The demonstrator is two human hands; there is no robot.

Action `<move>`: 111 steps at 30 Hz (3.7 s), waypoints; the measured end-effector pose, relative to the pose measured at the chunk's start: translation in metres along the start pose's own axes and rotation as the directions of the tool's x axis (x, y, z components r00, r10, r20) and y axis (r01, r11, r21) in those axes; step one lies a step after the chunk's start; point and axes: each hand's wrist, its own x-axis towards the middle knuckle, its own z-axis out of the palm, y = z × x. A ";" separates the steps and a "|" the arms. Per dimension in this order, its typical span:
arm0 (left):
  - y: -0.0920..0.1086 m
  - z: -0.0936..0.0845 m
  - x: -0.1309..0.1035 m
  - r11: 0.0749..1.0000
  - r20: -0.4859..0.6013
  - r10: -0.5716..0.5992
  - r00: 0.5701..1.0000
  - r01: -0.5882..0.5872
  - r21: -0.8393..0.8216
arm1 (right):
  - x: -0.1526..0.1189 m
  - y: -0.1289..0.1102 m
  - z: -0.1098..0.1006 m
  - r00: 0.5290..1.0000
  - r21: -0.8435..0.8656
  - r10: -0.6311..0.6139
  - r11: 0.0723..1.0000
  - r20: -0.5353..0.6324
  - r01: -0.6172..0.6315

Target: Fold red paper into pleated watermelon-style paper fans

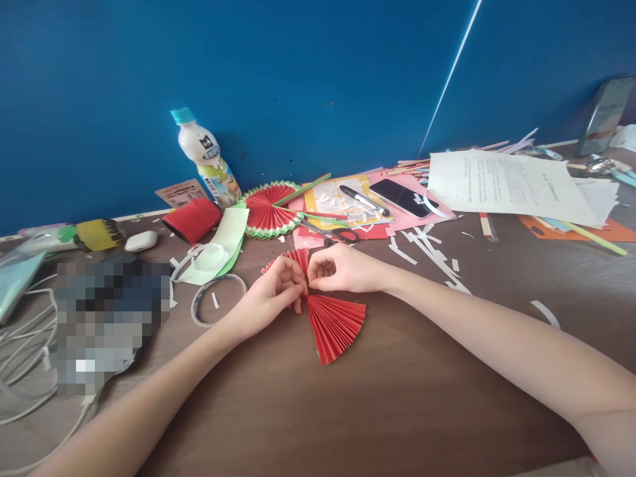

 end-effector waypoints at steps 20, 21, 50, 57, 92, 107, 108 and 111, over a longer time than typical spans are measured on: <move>-0.003 0.000 0.000 1.000 -0.013 0.006 1.000 -0.006 0.007 | -0.004 -0.003 0.005 0.947 -0.293 -0.321 0.908 -0.022 0.301; -0.003 0.000 0.000 1.000 -0.014 0.009 1.000 -0.009 0.006 | -0.004 -0.003 0.007 0.933 -0.325 -0.358 0.885 -0.017 0.334; -0.003 0.000 0.001 1.000 -0.032 -0.009 0.999 0.008 -0.025 | -0.003 -0.003 0.010 0.972 -0.150 -0.200 0.972 -0.125 0.180; -0.001 -0.001 0.000 0.999 -0.009 -0.023 1.000 0.022 -0.049 | -0.003 -0.003 0.008 0.982 -0.081 -0.149 0.987 -0.113 0.141; -0.006 -0.001 0.001 0.999 -0.010 0.016 1.000 -0.016 -0.037 | -0.004 -0.008 0.006 0.875 -0.478 -0.484 0.763 0.023 0.435; -0.004 -0.001 0.001 1.000 -0.016 0.000 1.000 0.000 -0.018 | 0.003 0.005 0.017 0.974 -0.036 -0.185 0.983 -0.133 0.182; -0.004 -0.001 0.001 1.000 -0.015 0.002 1.000 -0.003 -0.020 | 0.003 0.005 0.017 0.980 0.009 -0.147 0.989 -0.132 0.150; -0.003 -0.001 0.000 1.000 0.002 0.018 1.000 -0.018 -0.018 | 0.005 0.007 0.019 0.984 0.116 -0.096 0.987 -0.152 0.115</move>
